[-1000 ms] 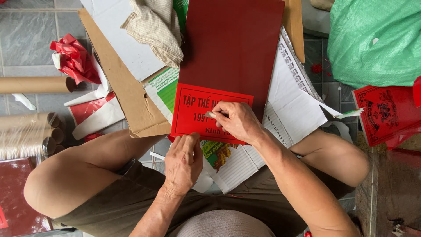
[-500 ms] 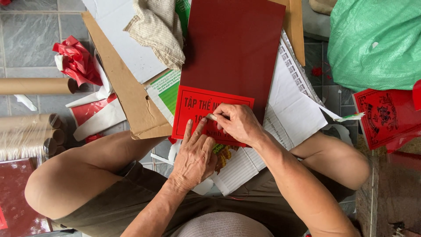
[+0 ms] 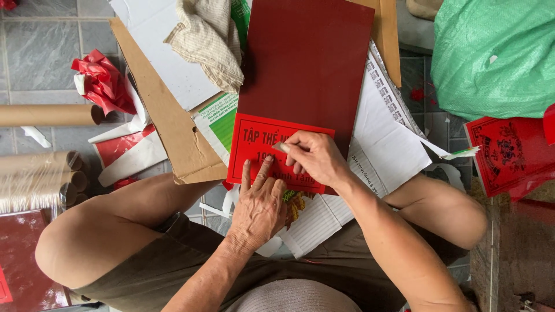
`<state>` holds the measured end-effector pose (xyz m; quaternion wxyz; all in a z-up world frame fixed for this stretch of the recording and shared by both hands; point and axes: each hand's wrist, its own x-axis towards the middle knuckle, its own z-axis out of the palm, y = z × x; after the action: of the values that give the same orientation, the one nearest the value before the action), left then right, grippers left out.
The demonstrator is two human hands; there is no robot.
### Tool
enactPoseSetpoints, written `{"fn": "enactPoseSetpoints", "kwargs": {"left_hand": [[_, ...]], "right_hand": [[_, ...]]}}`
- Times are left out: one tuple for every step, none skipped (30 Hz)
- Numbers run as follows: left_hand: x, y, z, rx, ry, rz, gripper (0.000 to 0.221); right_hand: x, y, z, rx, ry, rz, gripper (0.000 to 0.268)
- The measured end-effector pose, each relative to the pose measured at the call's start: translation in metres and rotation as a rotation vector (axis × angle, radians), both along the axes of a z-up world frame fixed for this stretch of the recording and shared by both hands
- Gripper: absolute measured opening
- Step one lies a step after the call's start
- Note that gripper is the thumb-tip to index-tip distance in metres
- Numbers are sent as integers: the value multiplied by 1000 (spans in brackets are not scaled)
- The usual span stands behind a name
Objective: Manually applying a red title label to a maroon book cover using a small blade and adhesive.
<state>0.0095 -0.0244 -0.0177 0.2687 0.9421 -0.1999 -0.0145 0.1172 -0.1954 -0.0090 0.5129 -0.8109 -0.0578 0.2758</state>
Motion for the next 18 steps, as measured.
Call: {"fn": "enactPoseSetpoints", "kwargs": {"left_hand": [[1,-1,1,0,-3,0,30],[1,-1,2,-19,10,15,30],[0,-1,2,-39,22,30,30],[-1,1,4,-38,24,33,30],[-3,3,7,-95,21,48,28],[-2,4,8,-156,14,58,27],[-3,7,10,-159,11,56,27],[-5,9,11,-202,-20,62,28],[-7,12,13,-245,-51,67,28],[-10,15,16,-245,-53,67,28],[-14,19,20,-280,-81,100,28],[-18,23,23,-313,-106,133,29],[-26,26,23,-312,-106,132,29],[-33,29,23,-342,-73,181,30],[-39,33,23,-373,-39,229,31],[-45,33,20,-372,-39,231,31],[-51,34,17,-371,-2,277,32],[-57,36,14,-370,35,324,33]], "right_hand": [[-2,-7,-5,0,-3,0,14],[-5,-13,-11,113,2,-73,15],[-7,-19,-17,225,7,-146,15],[-15,-19,-12,226,9,-143,15],[-22,-19,-8,224,-3,-201,15],[-28,-21,-2,220,-21,-263,15],[-34,-22,-1,218,-25,-264,15],[-41,-24,1,144,-86,-263,14],[-48,-25,3,69,-146,-260,13],[-52,-26,-2,69,-148,-261,13],[-57,-27,-7,-36,-249,-220,11],[-63,-28,-12,-141,-347,-178,9],[-66,-25,-14,-140,-347,-178,9],[-68,-23,-17,-216,-510,-101,6],[-70,-21,-19,-293,-671,-21,4],[-69,-16,-16,-291,-671,-20,4],[-69,-11,-12,-297,-770,32,5],[-69,-6,-9,-302,-868,86,8]]}}
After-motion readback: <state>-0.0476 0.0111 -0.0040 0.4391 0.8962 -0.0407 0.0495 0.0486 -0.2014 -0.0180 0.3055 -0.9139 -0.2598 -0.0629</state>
